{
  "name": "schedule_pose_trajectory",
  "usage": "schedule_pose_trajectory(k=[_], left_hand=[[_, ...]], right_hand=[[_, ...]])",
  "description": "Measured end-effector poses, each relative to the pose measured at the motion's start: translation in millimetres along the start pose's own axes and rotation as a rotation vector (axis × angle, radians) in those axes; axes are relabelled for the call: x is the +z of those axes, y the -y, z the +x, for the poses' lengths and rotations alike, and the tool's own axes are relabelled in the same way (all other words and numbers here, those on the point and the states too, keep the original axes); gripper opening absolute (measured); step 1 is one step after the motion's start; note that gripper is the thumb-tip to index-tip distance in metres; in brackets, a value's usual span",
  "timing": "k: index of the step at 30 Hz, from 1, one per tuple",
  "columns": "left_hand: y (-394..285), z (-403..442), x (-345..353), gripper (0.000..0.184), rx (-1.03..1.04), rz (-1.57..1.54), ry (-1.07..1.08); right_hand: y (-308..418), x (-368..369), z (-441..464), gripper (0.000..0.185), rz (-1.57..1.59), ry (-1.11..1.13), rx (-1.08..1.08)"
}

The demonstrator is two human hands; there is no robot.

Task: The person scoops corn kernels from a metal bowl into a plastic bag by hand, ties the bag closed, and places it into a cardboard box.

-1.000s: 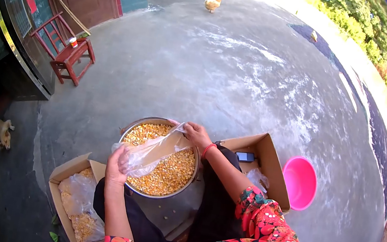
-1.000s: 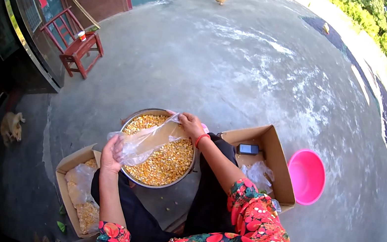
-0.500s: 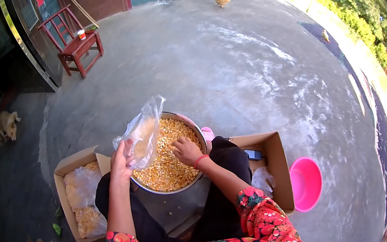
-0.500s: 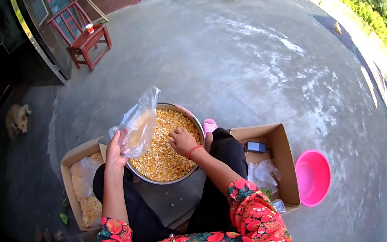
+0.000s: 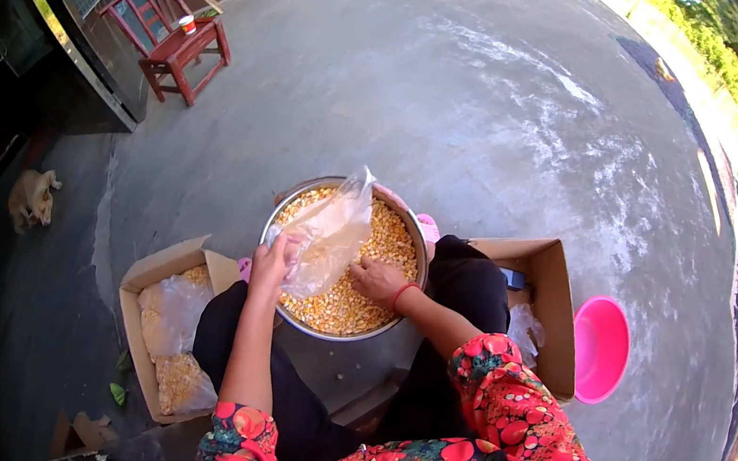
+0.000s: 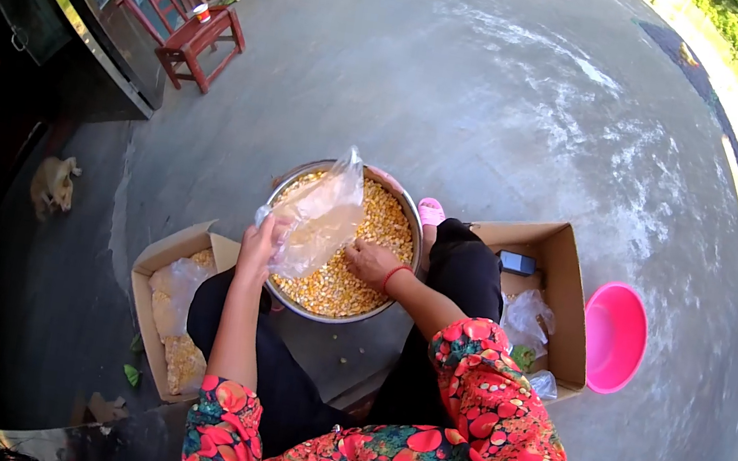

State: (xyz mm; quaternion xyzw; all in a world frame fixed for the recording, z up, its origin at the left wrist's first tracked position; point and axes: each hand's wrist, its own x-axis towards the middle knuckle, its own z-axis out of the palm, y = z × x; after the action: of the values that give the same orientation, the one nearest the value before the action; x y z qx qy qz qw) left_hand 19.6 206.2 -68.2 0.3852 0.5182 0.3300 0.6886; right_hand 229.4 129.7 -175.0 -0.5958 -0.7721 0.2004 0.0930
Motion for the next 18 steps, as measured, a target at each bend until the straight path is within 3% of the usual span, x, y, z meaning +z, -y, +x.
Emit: schedule_pose_trajectory(k=[2,4,6,8,9,10,12,14,16,18], left_hand=[[14,5,0,0.033,0.185,0.188,-0.092],[16,5,-1,0.031,0.181,0.21,-0.118],[17,4,1,0.029,0.185,0.229,-0.127],[16,1,4,0.027,0.289,0.363,-0.196],[12,-2,8,0.025,0.288,0.358,-0.22],[14,1,8,0.025,0.28,0.353,-0.227],[19,8,8,0.027,0.483,0.349,-0.297],[14,4,13,0.026,0.493,0.343,-0.34],[8,0,19,0.025,0.456,0.366,-0.361],[9,-1,24,0.023,0.446,0.37,-0.361]], right_hand=[[13,-18,0,0.024,0.046,0.076,0.173],[-3,1,6,0.02,0.12,-0.106,0.152],[-12,7,14,0.021,0.226,-0.098,0.185],[-17,5,19,0.022,0.415,-0.354,0.2],[-22,1,23,0.022,0.414,-0.343,0.197],[-19,-13,27,0.022,0.634,-0.316,0.267],[-14,-59,24,0.02,1.371,-0.092,0.543],[-18,-81,23,0.021,1.583,-0.11,0.59],[-8,-108,17,0.016,1.785,-0.289,0.525],[-6,-132,10,0.011,1.922,-0.281,0.356]])
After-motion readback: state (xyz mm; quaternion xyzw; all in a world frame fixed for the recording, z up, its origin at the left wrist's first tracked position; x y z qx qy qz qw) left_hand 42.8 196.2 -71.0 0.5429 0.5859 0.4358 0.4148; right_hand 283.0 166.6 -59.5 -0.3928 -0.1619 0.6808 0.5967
